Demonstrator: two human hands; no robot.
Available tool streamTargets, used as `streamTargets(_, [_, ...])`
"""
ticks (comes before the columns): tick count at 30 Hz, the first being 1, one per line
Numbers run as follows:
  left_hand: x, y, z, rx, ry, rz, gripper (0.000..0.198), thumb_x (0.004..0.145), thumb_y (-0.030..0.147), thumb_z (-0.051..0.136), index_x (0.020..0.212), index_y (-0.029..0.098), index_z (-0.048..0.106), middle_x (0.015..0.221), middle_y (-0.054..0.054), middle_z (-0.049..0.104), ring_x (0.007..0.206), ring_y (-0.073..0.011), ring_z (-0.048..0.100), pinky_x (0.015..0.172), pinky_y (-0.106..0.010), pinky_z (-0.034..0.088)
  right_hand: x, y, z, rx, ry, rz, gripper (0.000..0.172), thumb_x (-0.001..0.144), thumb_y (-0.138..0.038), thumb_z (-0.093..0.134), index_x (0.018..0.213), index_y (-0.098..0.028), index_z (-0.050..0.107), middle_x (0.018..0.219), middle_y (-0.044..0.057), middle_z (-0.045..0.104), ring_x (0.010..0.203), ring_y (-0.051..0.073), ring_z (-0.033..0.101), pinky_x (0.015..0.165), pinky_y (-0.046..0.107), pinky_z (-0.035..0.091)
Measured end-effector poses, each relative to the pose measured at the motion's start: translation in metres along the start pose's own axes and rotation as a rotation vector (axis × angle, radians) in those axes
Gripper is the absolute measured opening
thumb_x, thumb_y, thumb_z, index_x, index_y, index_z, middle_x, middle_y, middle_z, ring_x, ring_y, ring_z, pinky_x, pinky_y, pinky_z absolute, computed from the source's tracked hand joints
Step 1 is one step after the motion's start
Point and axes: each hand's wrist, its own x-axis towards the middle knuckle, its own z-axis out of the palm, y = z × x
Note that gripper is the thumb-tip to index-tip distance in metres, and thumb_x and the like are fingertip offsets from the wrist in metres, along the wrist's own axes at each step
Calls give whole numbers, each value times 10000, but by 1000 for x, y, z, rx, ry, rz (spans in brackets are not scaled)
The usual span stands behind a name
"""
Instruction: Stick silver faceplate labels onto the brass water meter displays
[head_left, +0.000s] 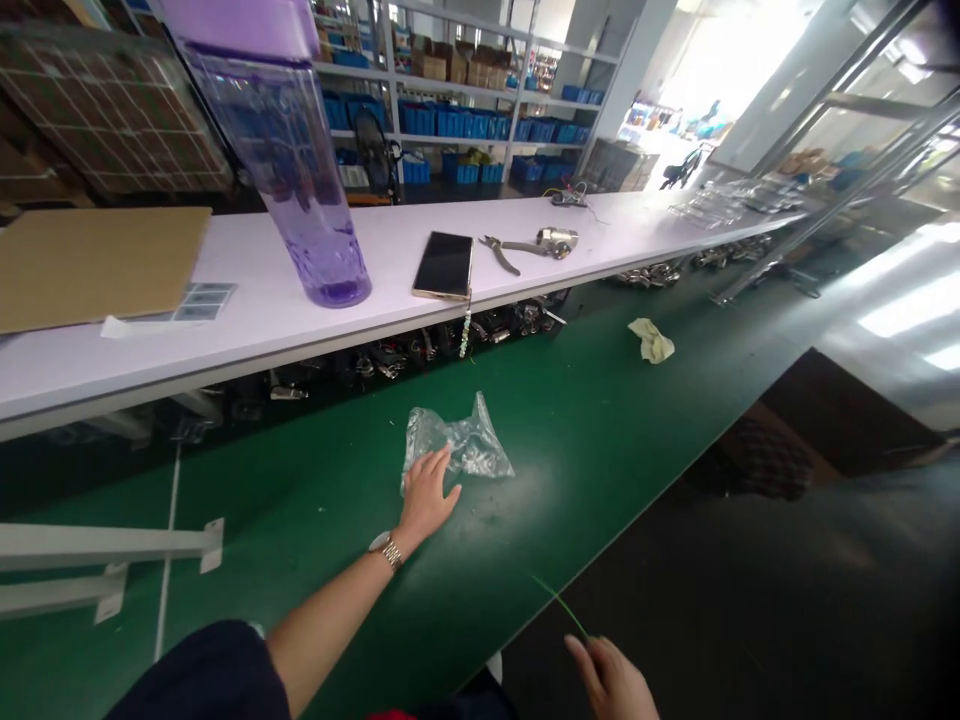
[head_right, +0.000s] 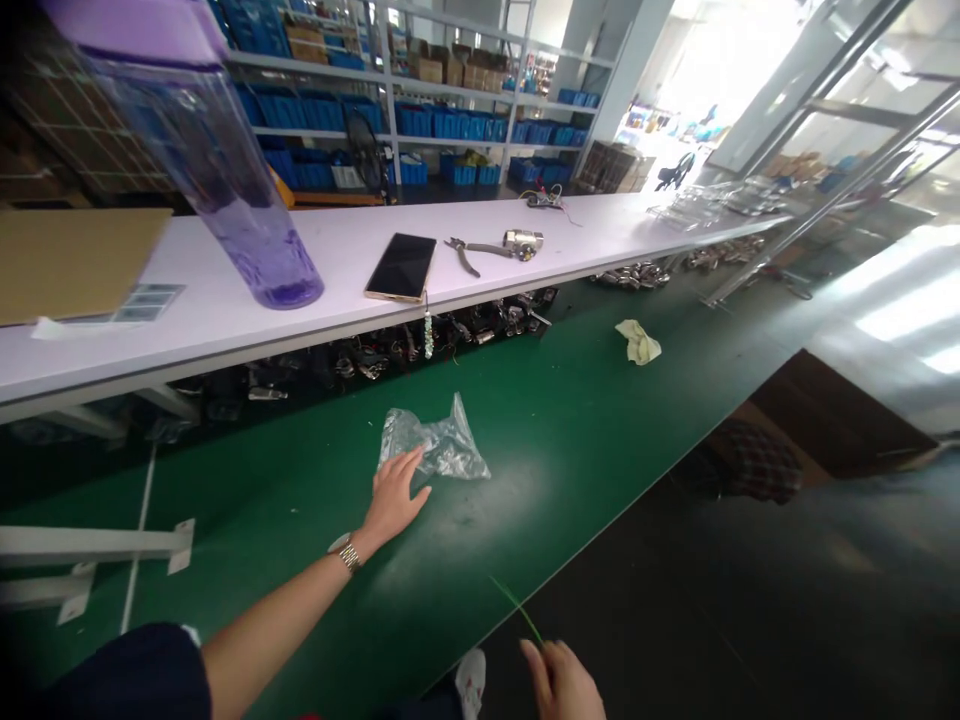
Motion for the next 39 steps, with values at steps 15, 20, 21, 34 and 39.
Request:
streamTargets(15, [-166, 84, -40, -1079, -485, -20, 1616, 303, 460, 1056, 1634, 257, 162, 1486, -215, 551, 1352, -380, 567, 1180, -509, 402, -12, -155, 18, -210, -491, -803, 147, 730, -118, 540, 655, -186, 646, 832, 78, 746, 815, 214, 671, 770, 303, 460])
streamTargets(20, [-171, 91, -38, -1190, -555, -154, 1523, 234, 377, 1068, 1551, 209, 322, 1239, -115, 665, 1088, -281, 677, 1007, -415, 511, -11, -144, 18, 163, -532, -690, 182, 797, -255, 554, 640, -212, 473, 655, -14, 592, 673, 149, 525, 668, 264, 385])
streamTargets(21, [-173, 94, -35, -1179, -598, -180, 1387, 254, 415, 1058, 1470, 190, 430, 1191, -100, 677, 996, -245, 687, 912, -375, 544, -10, -140, 20, 221, -496, -668, 215, 825, -305, 564, 650, -212, 482, 648, -19, 571, 676, 149, 518, 675, 263, 386])
streamTargets(34, [-167, 79, -31, -857, -678, -281, 622, 819, 774, 635, 752, 157, 671, 561, 54, 464, 522, -83, 373, 516, -259, 241, 19, -114, 68, 771, -241, -188, 544, 759, -677, 682, 599, -238, 403, 484, -88, 362, 460, 78, 314, 461, 236, 276])
streamTargets(39, [-165, 60, -20, -861, -590, -435, 658, 938, 814, 369, 820, 193, 550, 567, 90, 324, 470, -90, 288, 500, -250, 279, 36, -116, 86, 970, -285, 143, 413, 955, -487, 640, 721, -195, 462, 579, -96, 421, 434, 43, 335, 397, 181, 211])
